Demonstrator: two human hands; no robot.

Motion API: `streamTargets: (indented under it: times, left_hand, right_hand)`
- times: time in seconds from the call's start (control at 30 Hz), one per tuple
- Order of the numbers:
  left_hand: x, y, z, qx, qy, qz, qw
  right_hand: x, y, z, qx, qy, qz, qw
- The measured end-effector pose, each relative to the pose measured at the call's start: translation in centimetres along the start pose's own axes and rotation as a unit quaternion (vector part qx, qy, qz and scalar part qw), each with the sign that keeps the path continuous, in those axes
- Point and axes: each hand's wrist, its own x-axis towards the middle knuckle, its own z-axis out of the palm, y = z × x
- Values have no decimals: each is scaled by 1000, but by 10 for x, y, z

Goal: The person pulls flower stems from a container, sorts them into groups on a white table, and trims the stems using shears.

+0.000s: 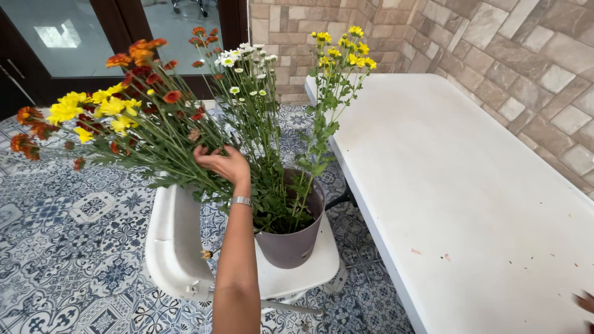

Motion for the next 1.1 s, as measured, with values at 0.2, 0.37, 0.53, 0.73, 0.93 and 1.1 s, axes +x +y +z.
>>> streamTargets:
  times: [0.2,0.37,0.53,0.73,0.93,1.1]
  left_hand:
    - [-4,-6,-24,38,-149,-55,987]
    - [-3,0,-53,49,-210,-28,976]
    - [12,-7,-67,19,-294,-44,955]
    - [12,-30,-67,-66,-306,-76,947]
    - [15,-36,-70,-69,-309,-105,943]
    - [18,-42,-71,-78,-307,-115,941]
  right_hand:
    - [132,-114,113,197,-103,-163,961]
    - [230,-211,293,486,-207,-13,849]
    - [264,-250,423,445,-163,81,877]
    - [271,-267,462,378,-313,128,862]
    - [274,-252,506,311,-297,155,889]
    - [261,-231,529,276,-136,96,947]
